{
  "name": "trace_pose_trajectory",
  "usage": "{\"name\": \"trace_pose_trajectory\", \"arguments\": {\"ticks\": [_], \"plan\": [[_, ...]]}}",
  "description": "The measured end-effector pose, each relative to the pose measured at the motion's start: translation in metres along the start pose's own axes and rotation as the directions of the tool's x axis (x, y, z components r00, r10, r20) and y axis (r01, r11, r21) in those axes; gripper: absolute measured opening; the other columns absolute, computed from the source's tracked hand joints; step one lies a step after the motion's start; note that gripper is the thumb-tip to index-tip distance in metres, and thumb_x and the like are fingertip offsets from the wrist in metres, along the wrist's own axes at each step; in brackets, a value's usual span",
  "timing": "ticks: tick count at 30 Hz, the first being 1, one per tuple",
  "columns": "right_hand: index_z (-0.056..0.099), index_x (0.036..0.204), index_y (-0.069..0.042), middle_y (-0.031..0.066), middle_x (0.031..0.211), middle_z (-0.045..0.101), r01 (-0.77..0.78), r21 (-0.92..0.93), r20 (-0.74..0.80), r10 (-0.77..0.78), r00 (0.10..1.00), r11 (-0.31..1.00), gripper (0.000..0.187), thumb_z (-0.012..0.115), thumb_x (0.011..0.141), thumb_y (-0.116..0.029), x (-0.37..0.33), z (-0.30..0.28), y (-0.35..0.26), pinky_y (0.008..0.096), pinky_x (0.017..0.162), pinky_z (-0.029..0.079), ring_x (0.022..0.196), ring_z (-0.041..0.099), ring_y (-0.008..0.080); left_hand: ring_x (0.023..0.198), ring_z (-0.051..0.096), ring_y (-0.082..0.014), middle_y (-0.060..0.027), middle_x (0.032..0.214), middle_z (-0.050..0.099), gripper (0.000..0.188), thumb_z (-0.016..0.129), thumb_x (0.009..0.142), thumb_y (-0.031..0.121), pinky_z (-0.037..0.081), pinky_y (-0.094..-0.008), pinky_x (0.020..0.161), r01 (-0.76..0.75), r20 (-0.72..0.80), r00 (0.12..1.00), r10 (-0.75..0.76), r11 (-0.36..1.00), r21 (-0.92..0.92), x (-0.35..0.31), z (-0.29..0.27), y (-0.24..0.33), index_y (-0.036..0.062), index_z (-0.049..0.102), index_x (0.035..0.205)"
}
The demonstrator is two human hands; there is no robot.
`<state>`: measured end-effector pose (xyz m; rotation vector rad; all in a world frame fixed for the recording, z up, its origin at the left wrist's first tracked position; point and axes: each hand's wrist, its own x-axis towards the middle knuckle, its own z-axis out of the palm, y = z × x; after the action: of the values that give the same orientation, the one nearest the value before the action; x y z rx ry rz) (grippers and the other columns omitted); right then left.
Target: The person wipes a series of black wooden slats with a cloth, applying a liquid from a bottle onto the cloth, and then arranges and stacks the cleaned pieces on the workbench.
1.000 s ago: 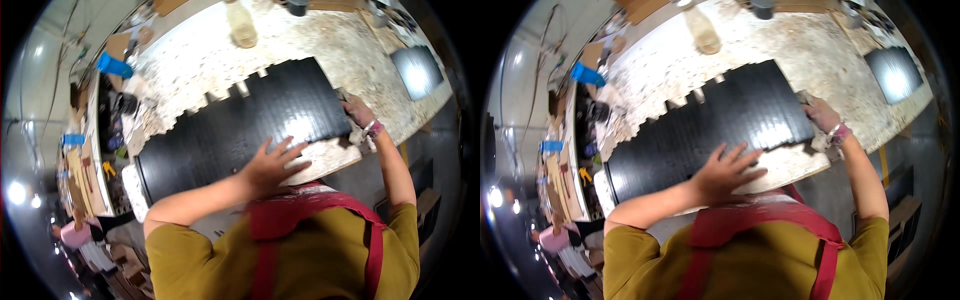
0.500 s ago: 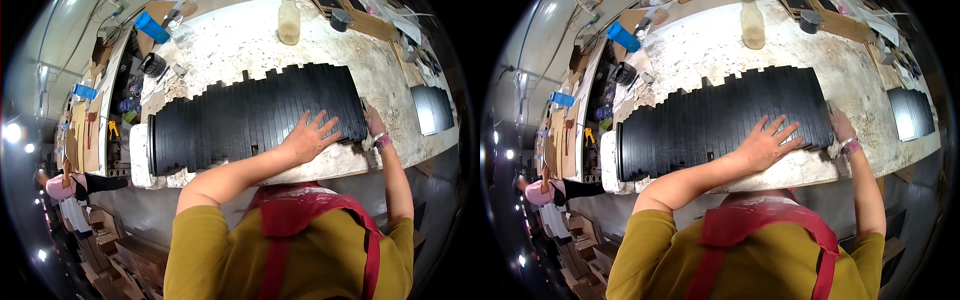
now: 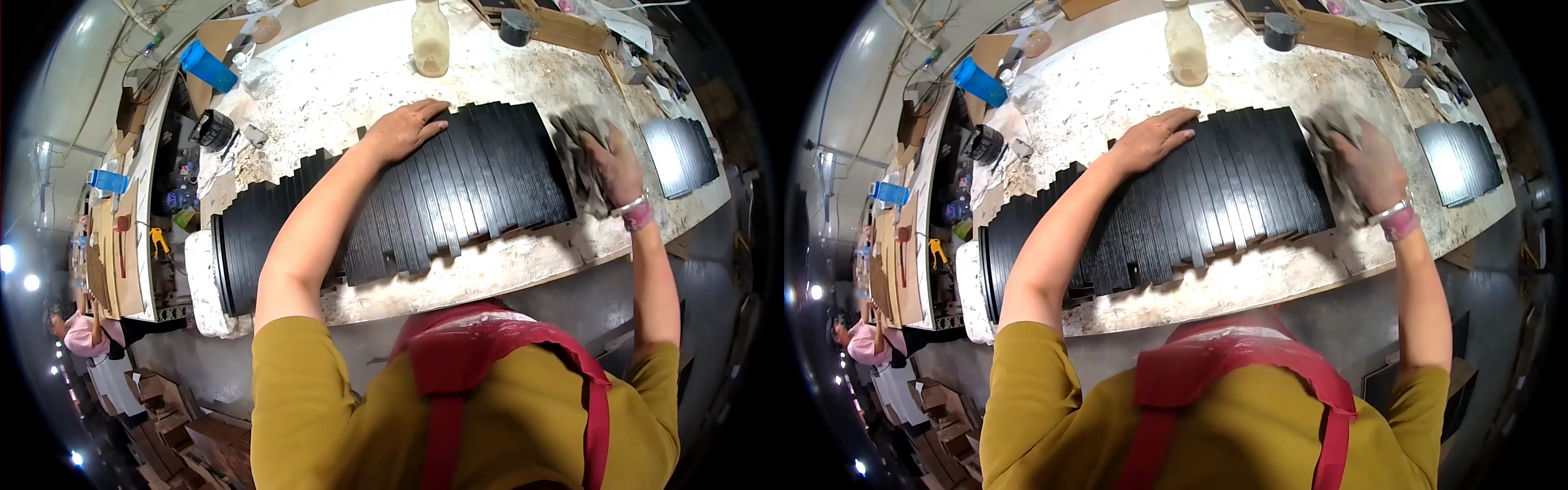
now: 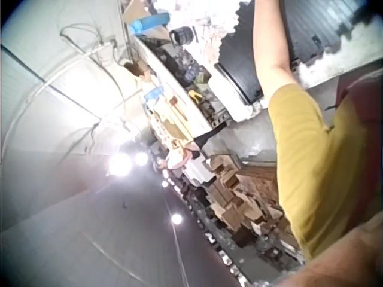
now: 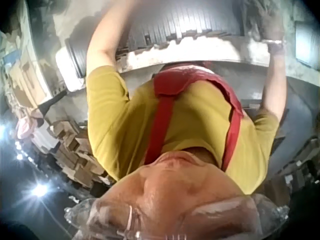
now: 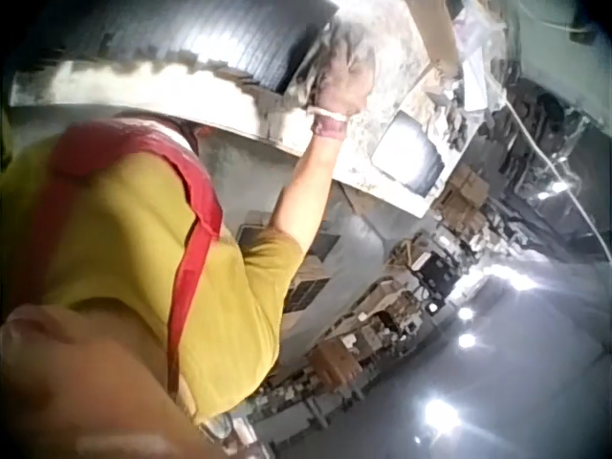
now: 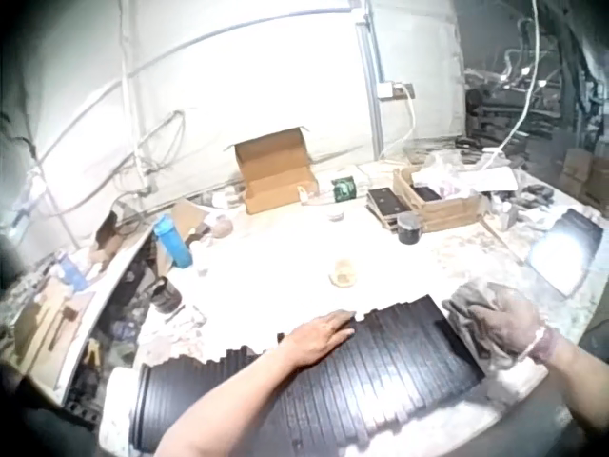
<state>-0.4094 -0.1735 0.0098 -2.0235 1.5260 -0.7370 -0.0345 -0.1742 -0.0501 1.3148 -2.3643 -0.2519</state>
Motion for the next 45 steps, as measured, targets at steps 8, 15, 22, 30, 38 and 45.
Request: {"name": "trace_pose_trajectory", "arguments": {"ticks": [8, 15, 22, 30, 38, 45], "plan": [[0.065, 0.088, -0.009, 0.0120, 0.086, 0.065, 0.636, -0.253, 0.187, -0.609, 0.771, 0.729, 0.012, 0.063, 0.076, -0.013, -0.017, 0.140, -0.118, 0.0402, 0.068, 0.052, 0.072, 0.064, 0.0298, 0.102, 0.060, -0.0393, -0.0215, 0.109, 0.064, 0.051, 0.041, 0.097, 0.048, 0.047, -0.0439, 0.089, 0.204, 0.188, 0.965, -0.182, 0.974, -0.101, 0.011, 0.005, 0.007, 0.0104, 0.051, 0.130], [0.066, 0.097, -0.009, 0.0117, 0.094, 0.068, 0.677, 0.092, 0.314, -0.667, 0.676, 0.730, 0.017, 0.054, 0.087, -0.017, -0.009, 0.130, -0.189, 0.0384, 0.081, 0.054, 0.087, 0.066, 0.0281, 0.121, 0.051, -0.0346, -0.0185, 0.132, 0.054, 0.051, 0.050, 0.096, 0.040, 0.041, -0.0401, 0.102, 0.181, -0.054, 0.982, -0.182, 0.983, -0.018, -0.066, -0.067, -0.053, 0.0054, 0.049, 0.134], [0.064, 0.093, -0.009, 0.0126, 0.084, 0.064, 0.767, -0.115, 0.220, -0.737, 0.639, 0.631, 0.021, 0.069, 0.073, -0.016, -0.017, 0.230, -0.198, 0.0398, 0.072, 0.052, 0.078, 0.064, 0.0301, 0.107, 0.060, -0.0322, -0.0145, 0.116, 0.064, 0.044, 0.039, 0.099, 0.041, 0.046, -0.0383, 0.093, 0.452, 0.256, 0.867, -0.427, 0.891, -0.043, -0.112, -0.061, -0.066, 0.0119, 0.063, 0.120], [0.067, 0.088, -0.007, 0.0155, 0.083, 0.065, 0.586, 0.002, 0.087, -0.584, 0.807, 0.811, 0.025, 0.052, 0.092, -0.027, 0.045, 0.203, -0.179, 0.0394, 0.069, 0.053, 0.081, 0.065, 0.0309, 0.106, 0.060, -0.0337, -0.0158, 0.114, 0.064, 0.037, 0.043, 0.097, 0.031, 0.046, -0.0410, 0.092, 0.317, 0.106, 0.941, -0.321, 0.947, 0.052, -0.109, -0.052, -0.069, 0.0067, 0.063, 0.116], [0.066, 0.100, -0.011, 0.0123, 0.095, 0.067, 0.560, 0.466, 0.487, -0.727, 0.483, 0.685, 0.031, 0.067, 0.075, -0.030, -0.070, 0.214, -0.220, 0.0429, 0.077, 0.052, 0.090, 0.066, 0.0312, 0.104, 0.060, -0.0372, -0.0207, 0.114, 0.063, 0.036, 0.039, 0.101, 0.023, 0.046, -0.0412, 0.092, 0.069, 0.022, 0.997, -0.078, 0.957, 0.282, -0.131, -0.046, -0.092, -0.0016, 0.060, 0.116], [0.069, 0.109, -0.006, 0.0105, 0.094, 0.070, -0.059, 0.638, 0.327, -0.201, 0.924, 0.768, 0.049, 0.067, 0.081, -0.047, -0.057, -0.014, -0.077, 0.0298, 0.080, 0.048, 0.085, 0.063, 0.0205, 0.123, 0.048, -0.0365, -0.0197, 0.134, 0.049, 0.039, 0.051, 0.095, 0.016, 0.036, -0.0404, 0.105, 0.159, -0.009, 0.987, -0.161, 0.960, 0.229, -0.093, -0.066, -0.059, 0.0020, 0.049, 0.132]]}}
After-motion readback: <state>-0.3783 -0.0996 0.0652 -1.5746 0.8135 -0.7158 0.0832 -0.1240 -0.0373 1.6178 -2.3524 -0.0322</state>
